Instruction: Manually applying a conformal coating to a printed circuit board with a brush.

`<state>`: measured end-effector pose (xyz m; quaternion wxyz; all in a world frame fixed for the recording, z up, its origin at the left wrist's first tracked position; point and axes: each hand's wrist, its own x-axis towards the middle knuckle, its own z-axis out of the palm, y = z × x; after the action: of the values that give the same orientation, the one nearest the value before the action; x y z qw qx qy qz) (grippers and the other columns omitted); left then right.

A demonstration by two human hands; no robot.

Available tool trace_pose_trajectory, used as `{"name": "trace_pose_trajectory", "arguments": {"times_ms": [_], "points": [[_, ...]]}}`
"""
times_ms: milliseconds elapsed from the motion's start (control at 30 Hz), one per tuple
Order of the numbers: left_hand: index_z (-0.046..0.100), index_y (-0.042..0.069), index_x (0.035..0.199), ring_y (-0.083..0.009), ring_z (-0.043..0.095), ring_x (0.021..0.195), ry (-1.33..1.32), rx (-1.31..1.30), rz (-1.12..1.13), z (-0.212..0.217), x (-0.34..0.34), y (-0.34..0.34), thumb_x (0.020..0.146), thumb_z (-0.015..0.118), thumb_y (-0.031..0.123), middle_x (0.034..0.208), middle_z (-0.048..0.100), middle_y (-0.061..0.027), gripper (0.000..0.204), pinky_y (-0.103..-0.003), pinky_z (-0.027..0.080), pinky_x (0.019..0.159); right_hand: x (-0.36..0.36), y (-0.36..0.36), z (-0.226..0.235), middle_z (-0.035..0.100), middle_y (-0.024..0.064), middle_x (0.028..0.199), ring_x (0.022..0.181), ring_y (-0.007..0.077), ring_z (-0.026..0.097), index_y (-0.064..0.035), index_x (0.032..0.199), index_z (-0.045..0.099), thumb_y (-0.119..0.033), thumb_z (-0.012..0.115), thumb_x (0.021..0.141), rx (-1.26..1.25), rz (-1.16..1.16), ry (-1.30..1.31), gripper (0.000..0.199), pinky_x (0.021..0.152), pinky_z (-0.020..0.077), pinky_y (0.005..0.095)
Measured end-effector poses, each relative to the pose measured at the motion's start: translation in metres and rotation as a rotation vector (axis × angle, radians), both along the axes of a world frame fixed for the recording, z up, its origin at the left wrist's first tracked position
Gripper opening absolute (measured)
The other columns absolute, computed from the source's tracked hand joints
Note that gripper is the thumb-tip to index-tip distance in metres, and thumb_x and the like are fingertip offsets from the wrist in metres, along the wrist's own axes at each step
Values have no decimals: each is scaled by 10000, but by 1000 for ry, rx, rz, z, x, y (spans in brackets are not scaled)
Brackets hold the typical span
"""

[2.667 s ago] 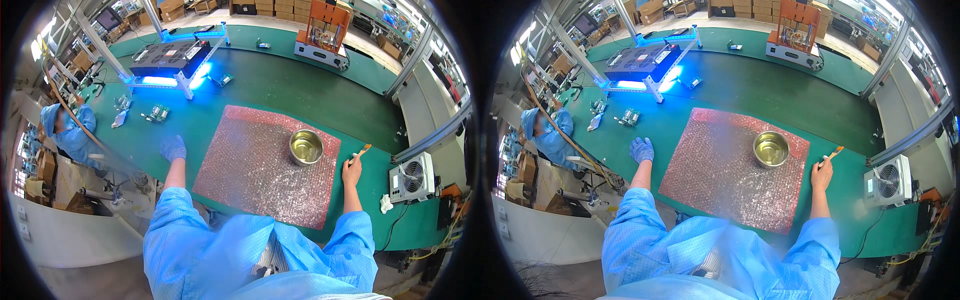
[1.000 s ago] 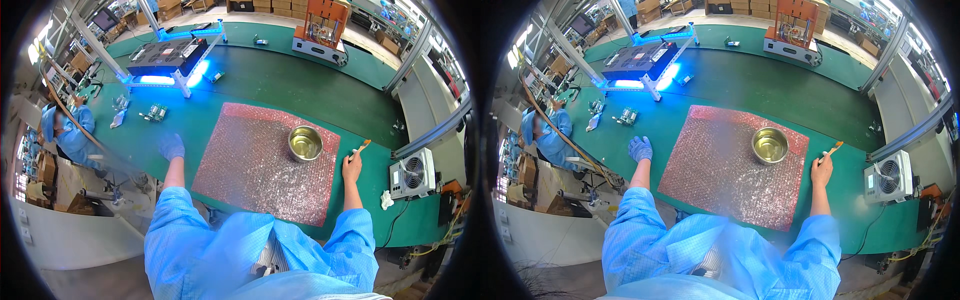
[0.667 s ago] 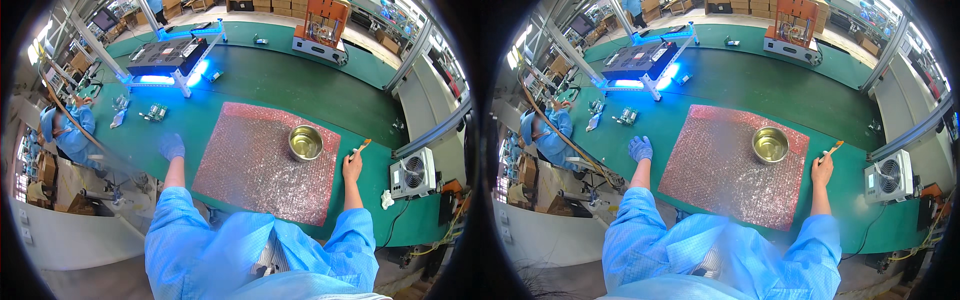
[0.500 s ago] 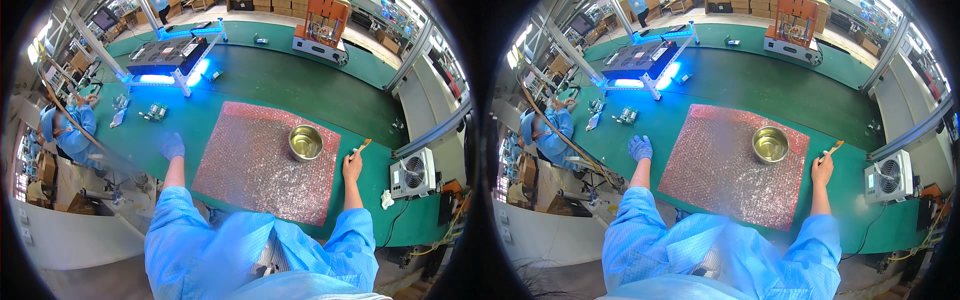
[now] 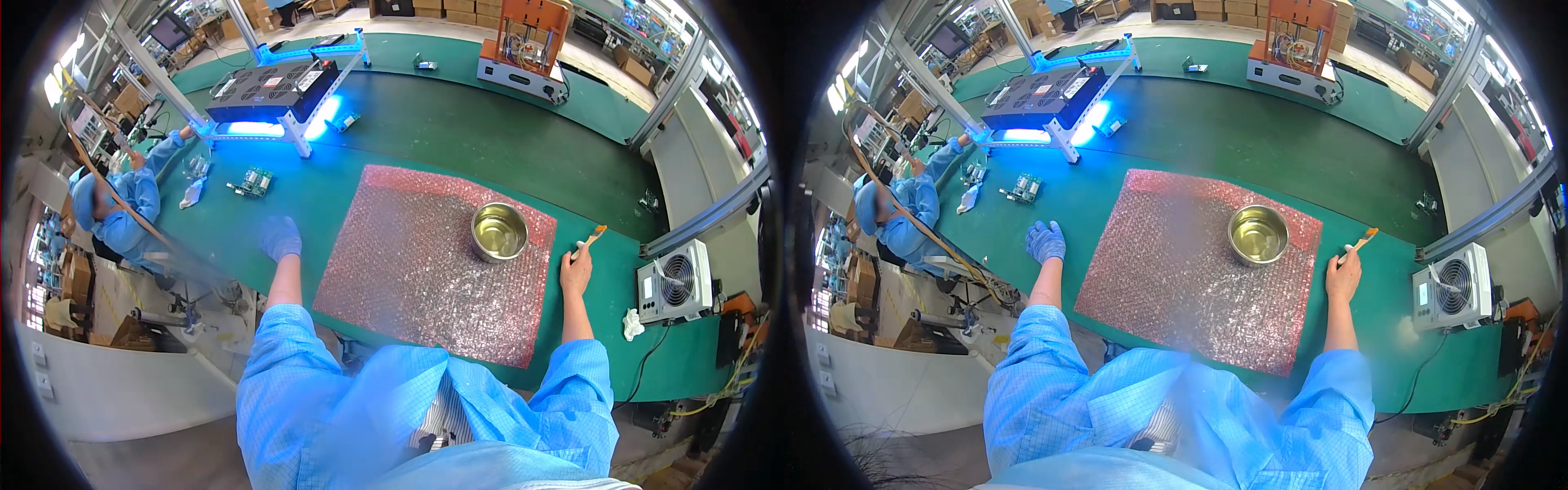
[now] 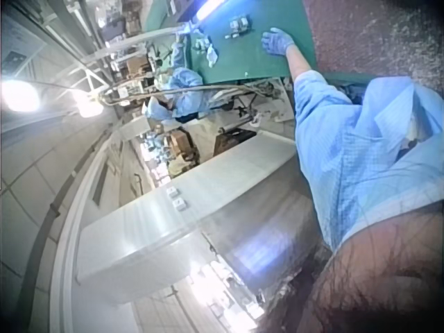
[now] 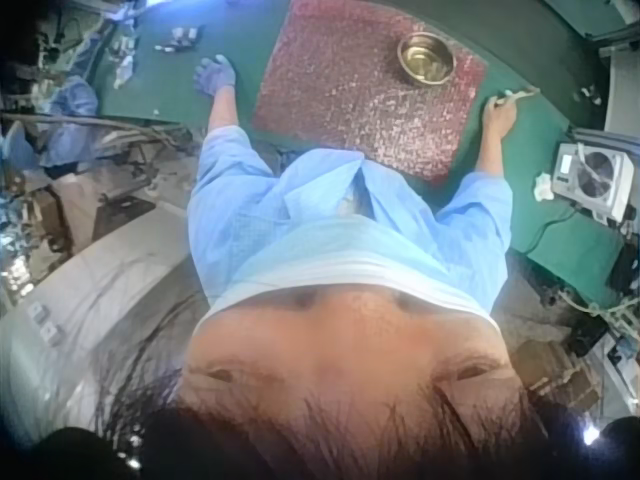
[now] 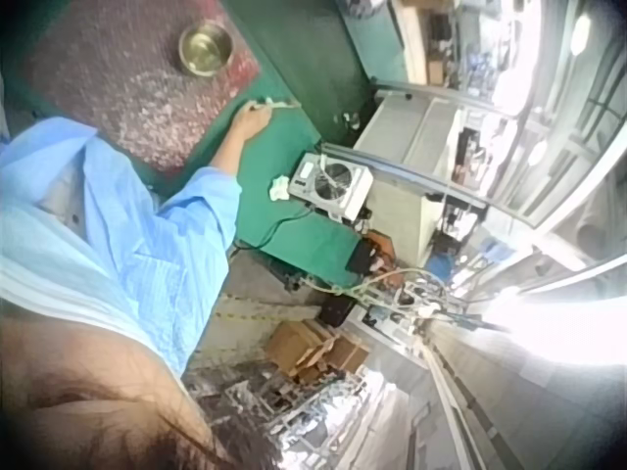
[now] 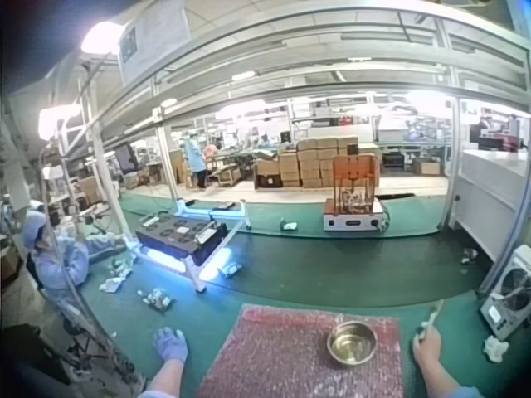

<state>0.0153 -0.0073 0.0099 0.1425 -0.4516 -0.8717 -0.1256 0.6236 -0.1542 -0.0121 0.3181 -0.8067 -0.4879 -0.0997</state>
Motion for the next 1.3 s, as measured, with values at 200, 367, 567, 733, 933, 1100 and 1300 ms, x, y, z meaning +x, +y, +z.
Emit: {"name": "trace_pose_trajectory", "arguments": {"times_ms": [200,367,567,733,933,1100,1300], "points": [[543,62,1109,-314,504,1080,-25,-46,9,0,-1,0,876,433,385,1149,536,-154,414,-436,395,908,0,0,-1,567,190,1019,969,356,531,-14,1067,503,-122,574,778,-17,-12,12,317,828,423,430],[532,65,1115,-314,485,1104,-29,-44,3,-4,-3,1,879,426,392,1182,509,-153,417,-453,387,908,0,0,0,567,193,1005,957,361,531,-12,1062,501,-123,573,778,-2,1,1,313,820,425,438],[522,69,1130,-310,493,1098,-25,-41,13,-3,-3,2,884,420,395,1179,514,-147,420,-449,389,906,2,0,-1,564,191,1012,959,362,527,-10,1059,502,-119,576,779,-8,10,9,310,813,426,438],[522,71,1131,-307,499,1093,-31,-61,5,0,0,2,886,418,395,1171,517,-155,420,-449,394,899,1,-1,0,564,186,1018,970,358,524,-13,1067,500,-121,579,780,-15,-5,17,317,820,423,435],[532,69,1114,-307,508,1084,3,-33,4,-3,-2,1,886,420,392,1160,526,-157,411,-452,407,885,0,0,1,565,182,1027,980,351,524,-16,1072,500,-116,581,779,-22,-4,33,319,834,417,428],[534,67,1103,-307,511,1081,-21,-46,5,3,2,0,885,427,386,1160,526,-158,401,-452,407,884,1,0,0,566,180,1032,991,346,522,-18,1077,498,-116,581,779,-34,-12,36,324,840,414,423],[548,59,1067,-304,520,1059,-18,-13,5,3,2,-2,881,442,376,1108,546,-157,382,-444,410,875,1,0,-1,567,183,1032,989,347,525,-19,1076,498,-118,581,780,-17,-2,18,323,836,416,429]]}}
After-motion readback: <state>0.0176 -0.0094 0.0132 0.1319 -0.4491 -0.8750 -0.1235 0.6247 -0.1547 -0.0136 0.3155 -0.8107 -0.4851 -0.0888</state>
